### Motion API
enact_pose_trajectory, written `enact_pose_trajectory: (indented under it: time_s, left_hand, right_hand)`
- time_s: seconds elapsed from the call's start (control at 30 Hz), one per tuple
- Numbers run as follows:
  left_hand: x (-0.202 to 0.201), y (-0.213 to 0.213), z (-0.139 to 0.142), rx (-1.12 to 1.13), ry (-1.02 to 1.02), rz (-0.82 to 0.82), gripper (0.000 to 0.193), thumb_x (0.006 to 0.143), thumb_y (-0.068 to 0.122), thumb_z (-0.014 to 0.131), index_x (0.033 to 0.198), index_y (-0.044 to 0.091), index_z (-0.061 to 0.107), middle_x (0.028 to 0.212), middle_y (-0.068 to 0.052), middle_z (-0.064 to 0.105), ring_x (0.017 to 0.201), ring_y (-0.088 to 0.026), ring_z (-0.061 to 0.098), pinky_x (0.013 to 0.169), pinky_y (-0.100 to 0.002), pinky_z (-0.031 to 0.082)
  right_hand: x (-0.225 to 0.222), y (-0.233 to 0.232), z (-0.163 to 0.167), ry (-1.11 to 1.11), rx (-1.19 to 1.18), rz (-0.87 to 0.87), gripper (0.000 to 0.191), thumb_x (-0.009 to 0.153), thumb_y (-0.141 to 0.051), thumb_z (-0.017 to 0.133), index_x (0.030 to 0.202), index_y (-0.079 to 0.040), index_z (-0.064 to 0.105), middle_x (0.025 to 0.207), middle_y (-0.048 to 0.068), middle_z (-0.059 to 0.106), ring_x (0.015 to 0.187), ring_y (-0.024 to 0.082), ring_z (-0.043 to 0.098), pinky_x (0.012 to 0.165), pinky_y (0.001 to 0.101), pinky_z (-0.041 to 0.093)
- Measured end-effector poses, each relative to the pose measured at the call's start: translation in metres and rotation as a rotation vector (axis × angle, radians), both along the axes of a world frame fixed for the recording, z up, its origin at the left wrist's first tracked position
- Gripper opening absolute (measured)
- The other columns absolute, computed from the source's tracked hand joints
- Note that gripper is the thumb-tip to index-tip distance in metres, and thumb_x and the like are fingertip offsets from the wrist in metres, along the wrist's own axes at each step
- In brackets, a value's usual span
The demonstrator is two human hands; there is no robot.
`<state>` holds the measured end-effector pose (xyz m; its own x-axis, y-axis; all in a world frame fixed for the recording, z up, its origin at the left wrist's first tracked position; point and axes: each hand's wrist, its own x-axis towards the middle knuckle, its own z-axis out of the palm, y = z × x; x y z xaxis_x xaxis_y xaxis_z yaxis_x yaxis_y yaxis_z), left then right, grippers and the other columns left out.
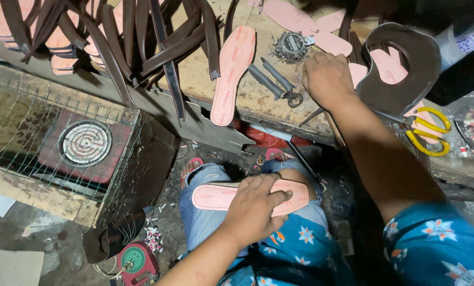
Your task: The person sits on the floor and lasts a shoe: they hold a wooden shoe last with a fabric upper, pull and press the upper edges over the insole board, hammer tacks along the edge, and use pliers to grip and tension the material while working around the shoe.
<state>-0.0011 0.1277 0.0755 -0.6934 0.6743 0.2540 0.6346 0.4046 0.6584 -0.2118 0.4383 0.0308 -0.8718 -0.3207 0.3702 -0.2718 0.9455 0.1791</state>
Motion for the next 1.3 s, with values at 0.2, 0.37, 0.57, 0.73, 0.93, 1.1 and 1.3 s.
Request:
enact_pose_trajectory:
  time_s: [0.2,0.37,0.57,0.73,0.93,1.1,1.3]
  left_hand:
    - [0.001,0.0,-0.002,0.0,0.009,0.011,0.052,0.065,0.024,0.083,0.116,0.014,0.075,0.13,-0.016,0.06,0.122,-0.036,0.055,0.105,-0.048,0.039]
    - [0.002,0.001,-0.002,-0.019,0.023,0.006,0.053,0.066,0.025,0.083,0.117,0.015,0.074,0.126,-0.015,0.06,0.118,-0.036,0.055,0.104,-0.048,0.04]
    - [0.009,0.0,-0.004,-0.023,0.068,-0.007,0.054,0.068,0.028,0.084,0.119,0.014,0.073,0.127,-0.016,0.059,0.118,-0.036,0.055,0.103,-0.049,0.04]
    - [0.018,0.003,-0.003,-0.054,0.08,-0.022,0.057,0.065,0.031,0.084,0.118,0.014,0.073,0.128,-0.018,0.058,0.118,-0.038,0.055,0.102,-0.05,0.039]
    - [0.024,0.004,-0.004,-0.059,0.106,-0.021,0.049,0.074,0.035,0.08,0.118,0.015,0.072,0.131,-0.017,0.059,0.119,-0.037,0.055,0.103,-0.049,0.039]
    - [0.025,0.003,-0.008,-0.031,0.1,-0.006,0.049,0.073,0.035,0.079,0.114,0.011,0.07,0.13,-0.017,0.061,0.119,-0.036,0.057,0.101,-0.05,0.04]
    - [0.023,0.003,-0.011,-0.024,0.079,0.023,0.052,0.069,0.036,0.081,0.105,0.002,0.064,0.13,-0.02,0.063,0.12,-0.038,0.057,0.103,-0.05,0.039]
  right_hand:
    - [-0.001,0.001,0.017,-0.068,-0.143,-0.072,0.014,0.093,-0.013,0.063,0.099,0.0,0.065,0.096,0.02,0.069,0.088,0.037,0.067,0.084,0.0499,0.049]
    - [0.049,-0.01,0.048,-0.166,-0.869,-0.237,0.014,0.093,-0.002,0.062,0.106,0.003,0.062,0.09,0.015,0.069,0.079,0.02,0.065,0.073,0.0354,0.052]
    - [0.18,-0.044,0.039,-0.566,-1.584,0.015,0.017,0.099,-0.006,0.06,0.112,0.002,0.066,0.093,0.005,0.07,0.084,0.01,0.067,0.079,0.0239,0.055]
    - [0.262,-0.067,0.015,-0.644,-1.277,-0.219,0.017,0.089,-0.01,0.07,0.103,-0.001,0.071,0.088,0.005,0.073,0.079,0.008,0.066,0.072,0.0251,0.055]
    - [0.291,-0.078,0.011,-0.632,-1.152,-0.257,0.013,0.09,-0.013,0.069,0.097,-0.002,0.071,0.086,0.009,0.069,0.075,0.015,0.065,0.07,0.0306,0.053]
    - [0.294,-0.085,0.011,-0.479,-1.061,0.045,0.012,0.094,-0.009,0.064,0.099,0.0,0.068,0.097,0.013,0.064,0.09,0.023,0.067,0.081,0.0328,0.053]
    - [0.293,-0.09,0.006,-0.449,-1.066,0.055,0.01,0.092,-0.009,0.066,0.098,-0.001,0.069,0.095,0.013,0.065,0.09,0.024,0.068,0.082,0.0331,0.053]
